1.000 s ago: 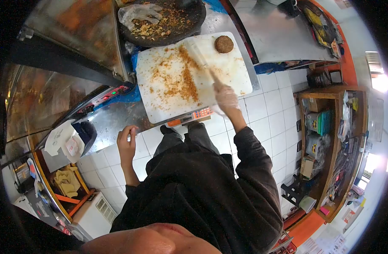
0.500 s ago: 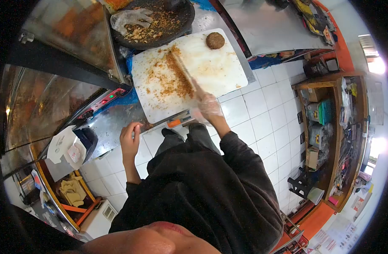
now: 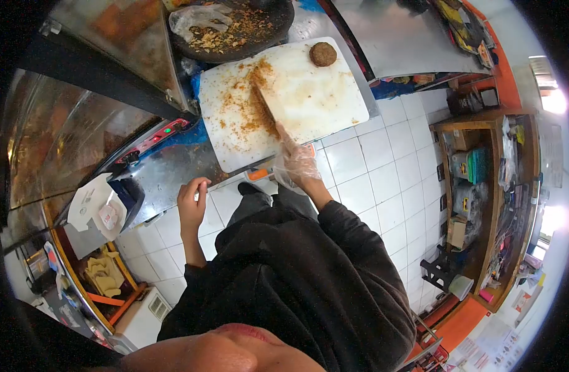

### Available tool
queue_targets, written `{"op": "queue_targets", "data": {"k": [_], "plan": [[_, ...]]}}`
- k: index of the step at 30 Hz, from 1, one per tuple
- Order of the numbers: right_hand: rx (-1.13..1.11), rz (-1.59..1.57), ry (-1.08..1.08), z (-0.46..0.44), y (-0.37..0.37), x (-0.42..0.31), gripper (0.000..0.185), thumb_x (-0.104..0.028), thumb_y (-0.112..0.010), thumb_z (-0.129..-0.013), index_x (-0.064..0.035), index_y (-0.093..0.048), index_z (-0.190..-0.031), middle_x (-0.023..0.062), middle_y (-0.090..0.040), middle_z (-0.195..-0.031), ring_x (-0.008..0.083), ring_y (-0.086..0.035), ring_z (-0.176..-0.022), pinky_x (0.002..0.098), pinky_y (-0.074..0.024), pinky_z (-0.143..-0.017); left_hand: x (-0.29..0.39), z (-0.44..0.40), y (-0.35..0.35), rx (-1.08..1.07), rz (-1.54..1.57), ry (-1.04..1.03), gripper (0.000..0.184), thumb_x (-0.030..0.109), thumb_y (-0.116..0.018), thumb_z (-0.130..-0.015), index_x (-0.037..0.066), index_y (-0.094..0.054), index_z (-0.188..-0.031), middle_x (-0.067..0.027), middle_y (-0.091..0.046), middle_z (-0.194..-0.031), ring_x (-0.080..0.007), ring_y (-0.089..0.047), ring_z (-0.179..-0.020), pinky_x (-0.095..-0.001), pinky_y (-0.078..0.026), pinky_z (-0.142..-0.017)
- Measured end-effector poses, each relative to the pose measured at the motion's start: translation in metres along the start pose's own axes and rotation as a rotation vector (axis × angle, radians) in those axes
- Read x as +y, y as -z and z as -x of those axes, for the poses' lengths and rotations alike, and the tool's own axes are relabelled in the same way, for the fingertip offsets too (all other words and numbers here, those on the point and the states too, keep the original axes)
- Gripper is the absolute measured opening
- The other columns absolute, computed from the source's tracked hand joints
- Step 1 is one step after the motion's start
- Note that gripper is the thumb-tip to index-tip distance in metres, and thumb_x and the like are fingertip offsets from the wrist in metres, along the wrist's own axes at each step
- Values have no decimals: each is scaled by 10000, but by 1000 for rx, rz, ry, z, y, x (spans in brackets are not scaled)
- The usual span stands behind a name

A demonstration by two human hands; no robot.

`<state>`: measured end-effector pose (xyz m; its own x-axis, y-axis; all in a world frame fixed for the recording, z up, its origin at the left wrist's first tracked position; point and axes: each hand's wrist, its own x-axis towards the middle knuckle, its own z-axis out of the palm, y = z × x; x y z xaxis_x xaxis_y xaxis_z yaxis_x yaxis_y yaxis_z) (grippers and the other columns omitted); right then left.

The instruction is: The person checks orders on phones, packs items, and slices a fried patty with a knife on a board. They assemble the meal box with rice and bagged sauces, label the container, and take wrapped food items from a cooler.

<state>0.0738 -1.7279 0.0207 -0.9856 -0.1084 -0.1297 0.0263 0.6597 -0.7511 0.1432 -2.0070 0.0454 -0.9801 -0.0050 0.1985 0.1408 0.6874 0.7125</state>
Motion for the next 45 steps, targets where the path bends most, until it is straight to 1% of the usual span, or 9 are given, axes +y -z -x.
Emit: {"op": "queue_targets", "data": {"k": [4, 8, 9, 16, 21, 32, 36, 40, 45], "plan": [[4, 35, -418, 7, 35, -7, 560, -112, -478, -908, -260, -338, -1430, 218, -587, -1164, 362, -621, -996, 384, -478, -812, -3, 5, 9, -28, -29, 41, 92, 111, -550, -897, 63, -617, -854, -44, -637, -776, -198, -550, -613, -330, -404, -668], [167, 20, -84, 25, 15, 43, 602, -121, -454, -924, -285, -245, -1464, 286, -621, -948, 392, -642, -856, 475, -466, -722, -11, 10, 7, 7, 3, 70, 91, 110, -550, -897, 64, -616, -855, -48, -628, -759, -200, -544, -608, -330, -398, -661], [-90, -9, -434, 17, 27, 6, 591, -92, -443, -922, -291, -283, -1454, 161, -522, -1296, 314, -607, -1068, 378, -476, -837, -11, 11, 6, 9, 8, 68, 90, 110, -551, -897, 64, -615, -855, -51, -626, -755, -201, -544, -608, -330, -397, -660], [193, -176, 231, -50, -1, -28, 503, -126, -425, -954, -239, -346, -1437, 209, -483, -1324, 376, -607, -1025, 379, -477, -851, -1, 5, 9, 52, -17, 77, 85, 109, -555, -896, 62, -617, -863, -55, -649, -785, -211, -567, -635, -323, -401, -665], [65, 571, 157, -147, 20, -58, 663, -180, -527, -869, -270, -253, -1466, 166, -620, -974, 335, -644, -762, 418, -537, -711, -6, 16, 3, 61, -80, 168, 85, 108, -568, -894, 56, -622, -854, -53, -653, -786, -214, -577, -646, -331, -410, -670], [-141, 661, 243, -65, 33, 10, 656, -63, -485, -900, -239, -233, -1481, 148, -568, -865, 285, -583, -599, 403, -503, -578, -4, 5, -2, 126, -56, 217, 47, 76, -579, -884, 53, -620, -883, -56, -651, -799, -200, -583, -646, -325, -413, -674], [-154, 64, 195, -76, 39, -12, 559, -168, -509, -915, -248, -345, -1443, 140, -615, -846, 322, -606, -775, 429, -477, -739, -1, -3, 0, 170, -82, 195, 44, 71, -579, -879, 56, -620, -873, -53, -657, -808, -203, -580, -644, -331, -416, -672], [-239, -670, 127, -138, 13, -57, 603, -314, -531, -939, -194, -272, -1470, 10, -536, -728, 78, -464, -536, 221, -379, -444, -1, 1, 4, 160, -59, 194, 45, 63, -581, -873, 60, -625, -876, -54, -657, -808, -209, -581, -655, -338, -424, -672], [-370, -1057, -23, -151, -24, -54, 706, -505, -515, -909, -189, -233, -1475, 14, -507, -682, 87, -403, -426, 248, -344, -377, -12, 17, 14, 151, -58, 214, 54, 61, -580, -873, 64, -631, -889, -55, -654, -792, -218, -582, -670, -340, -430, -669]]}}
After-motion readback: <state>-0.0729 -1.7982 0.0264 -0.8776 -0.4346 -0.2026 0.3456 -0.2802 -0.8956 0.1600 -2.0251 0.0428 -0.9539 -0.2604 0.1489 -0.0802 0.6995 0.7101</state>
